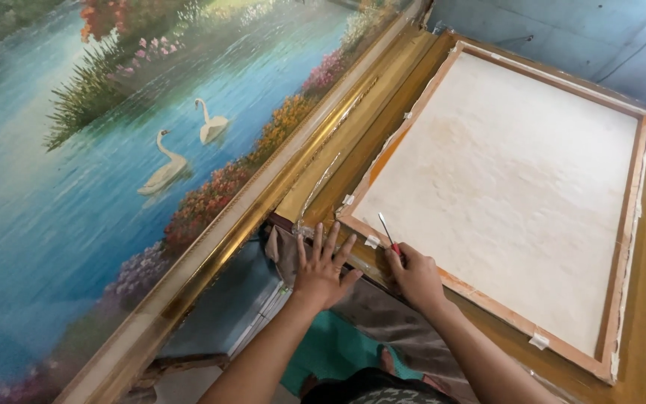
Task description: Trimming excess plastic wrap from a framed canvas using a utility knife and then moving the artwork.
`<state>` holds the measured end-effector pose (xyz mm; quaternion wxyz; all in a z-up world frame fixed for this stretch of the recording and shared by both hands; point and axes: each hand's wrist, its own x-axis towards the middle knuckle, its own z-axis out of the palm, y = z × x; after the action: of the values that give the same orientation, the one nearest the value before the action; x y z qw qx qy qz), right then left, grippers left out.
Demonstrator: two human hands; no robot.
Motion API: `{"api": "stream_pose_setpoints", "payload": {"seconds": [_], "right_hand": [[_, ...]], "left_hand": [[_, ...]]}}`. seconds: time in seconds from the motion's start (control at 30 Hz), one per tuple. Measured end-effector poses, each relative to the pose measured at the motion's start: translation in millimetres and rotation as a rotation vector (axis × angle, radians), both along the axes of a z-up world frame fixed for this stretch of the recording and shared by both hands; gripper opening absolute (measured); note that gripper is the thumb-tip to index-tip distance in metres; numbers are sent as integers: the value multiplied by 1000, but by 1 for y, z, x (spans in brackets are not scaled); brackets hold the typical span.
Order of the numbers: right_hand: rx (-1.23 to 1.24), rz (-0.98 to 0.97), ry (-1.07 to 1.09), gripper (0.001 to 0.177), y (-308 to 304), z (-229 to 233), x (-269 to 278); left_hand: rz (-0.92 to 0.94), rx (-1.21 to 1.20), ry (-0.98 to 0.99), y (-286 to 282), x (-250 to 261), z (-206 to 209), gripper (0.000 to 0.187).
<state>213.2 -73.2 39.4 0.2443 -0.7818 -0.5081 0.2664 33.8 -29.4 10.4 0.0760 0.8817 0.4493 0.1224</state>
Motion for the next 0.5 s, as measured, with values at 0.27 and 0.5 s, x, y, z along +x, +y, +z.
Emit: {"api": "stream_pose_setpoints", "payload": {"seconds": [0.27,0.5], "right_hand": [[54,44,-53,27,-2,-1,0],[56,45,-48,27,-2,-3,0]], "left_hand": [[410,-583,-921,-15,12,16,31],[576,-1162,-1776,-15,0,6,45]]}}
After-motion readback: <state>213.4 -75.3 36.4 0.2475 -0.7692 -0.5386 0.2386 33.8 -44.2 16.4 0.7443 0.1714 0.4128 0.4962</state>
